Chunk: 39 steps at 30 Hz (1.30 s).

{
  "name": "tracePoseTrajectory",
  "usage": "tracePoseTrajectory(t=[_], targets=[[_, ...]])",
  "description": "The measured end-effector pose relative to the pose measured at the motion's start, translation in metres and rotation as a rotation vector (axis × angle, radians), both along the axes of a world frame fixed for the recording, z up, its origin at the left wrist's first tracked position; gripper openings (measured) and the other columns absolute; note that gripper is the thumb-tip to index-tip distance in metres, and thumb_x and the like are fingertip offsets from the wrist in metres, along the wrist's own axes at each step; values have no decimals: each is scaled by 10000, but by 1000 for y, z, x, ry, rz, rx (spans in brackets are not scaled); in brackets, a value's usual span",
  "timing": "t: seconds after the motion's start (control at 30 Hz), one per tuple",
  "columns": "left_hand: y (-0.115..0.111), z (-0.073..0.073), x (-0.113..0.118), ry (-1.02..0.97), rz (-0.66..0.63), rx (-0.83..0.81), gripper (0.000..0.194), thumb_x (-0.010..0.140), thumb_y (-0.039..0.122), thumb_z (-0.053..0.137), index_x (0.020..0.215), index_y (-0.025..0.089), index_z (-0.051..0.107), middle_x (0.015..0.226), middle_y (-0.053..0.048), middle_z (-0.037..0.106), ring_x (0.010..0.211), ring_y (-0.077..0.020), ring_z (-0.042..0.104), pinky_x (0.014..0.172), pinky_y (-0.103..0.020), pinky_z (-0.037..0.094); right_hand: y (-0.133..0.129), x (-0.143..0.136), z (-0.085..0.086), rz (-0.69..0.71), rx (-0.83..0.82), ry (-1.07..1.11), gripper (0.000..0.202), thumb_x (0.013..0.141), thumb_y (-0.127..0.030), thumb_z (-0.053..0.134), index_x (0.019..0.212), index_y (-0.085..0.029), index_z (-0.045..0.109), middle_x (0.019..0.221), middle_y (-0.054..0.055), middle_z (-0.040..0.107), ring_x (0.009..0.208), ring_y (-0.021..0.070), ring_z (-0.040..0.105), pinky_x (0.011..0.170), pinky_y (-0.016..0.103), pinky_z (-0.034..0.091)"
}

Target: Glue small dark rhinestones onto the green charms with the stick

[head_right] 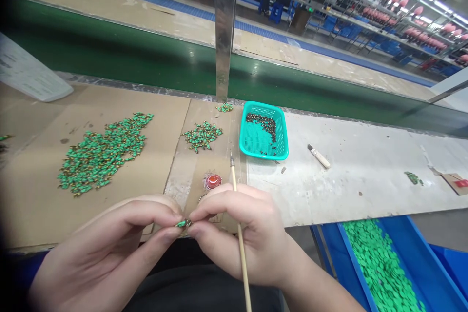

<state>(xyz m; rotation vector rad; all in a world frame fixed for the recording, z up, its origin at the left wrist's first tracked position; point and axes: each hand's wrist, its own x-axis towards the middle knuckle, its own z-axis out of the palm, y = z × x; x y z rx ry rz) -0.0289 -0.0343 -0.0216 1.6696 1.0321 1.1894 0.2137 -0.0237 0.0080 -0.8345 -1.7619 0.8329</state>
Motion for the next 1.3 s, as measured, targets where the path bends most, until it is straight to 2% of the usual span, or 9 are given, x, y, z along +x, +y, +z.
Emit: tracePoseTrajectory(t=[0.3, 0.5, 0.63, 0.97, 1.13, 1.3], targets=[[0, 0, -1, 87, -8, 96, 380, 1035, 52, 819, 1160, 409, 859, 1008, 42, 888, 884, -197, 842, 859, -245, 635, -2, -2, 1, -17, -5, -16, 122, 1074, -135, 875, 1060, -250, 836, 887, 35, 865, 748, 189, 832, 722, 291, 708], [1, 1, 1, 110, -15, 130, 361, 1034, 49, 818, 1157, 386, 857, 976, 17, 877, 850, -216, 839, 824, -262, 636, -3, -4, -3, -16, -22, 2, 121, 1080, -138, 857, 1051, -254, 836, 867, 30, 855, 737, 192, 813, 708, 298, 700], [0, -1, 2, 128, -9, 120, 341, 1061, 64, 804, 1165, 388, 832, 1015, 28, 878, 868, -197, 838, 839, -244, 629, -3, -5, -6, -24, -21, 5, 124, 1072, -134, 860, 1046, -254, 837, 876, 29, 858, 740, 188, 813, 715, 295, 693], [1, 0, 4, 110, -3, 63, 319, 1078, 77, 798, 1124, 390, 833, 997, 49, 868, 853, -177, 817, 807, -234, 615, 1, -5, -9, -16, -26, 12, 119, 1076, -150, 854, 1030, -256, 826, 871, 26, 857, 746, 195, 818, 712, 311, 697], [1, -3, 5, 46, 2, -63, 250, 1106, 151, 800, 1102, 394, 859, 996, 51, 876, 859, -179, 834, 821, -231, 654, 2, -6, -8, -35, -60, -8, 130, 1095, -165, 832, 1002, -255, 815, 864, 29, 852, 763, 202, 821, 719, 321, 693], [2, 4, 9, -26, 10, -186, 187, 1094, 205, 822, 1003, 358, 880, 913, 36, 872, 809, -185, 849, 784, -227, 686, 4, -6, -10, -34, -87, 22, 133, 1078, -160, 857, 988, -247, 809, 857, 23, 845, 770, 197, 812, 725, 307, 674]])
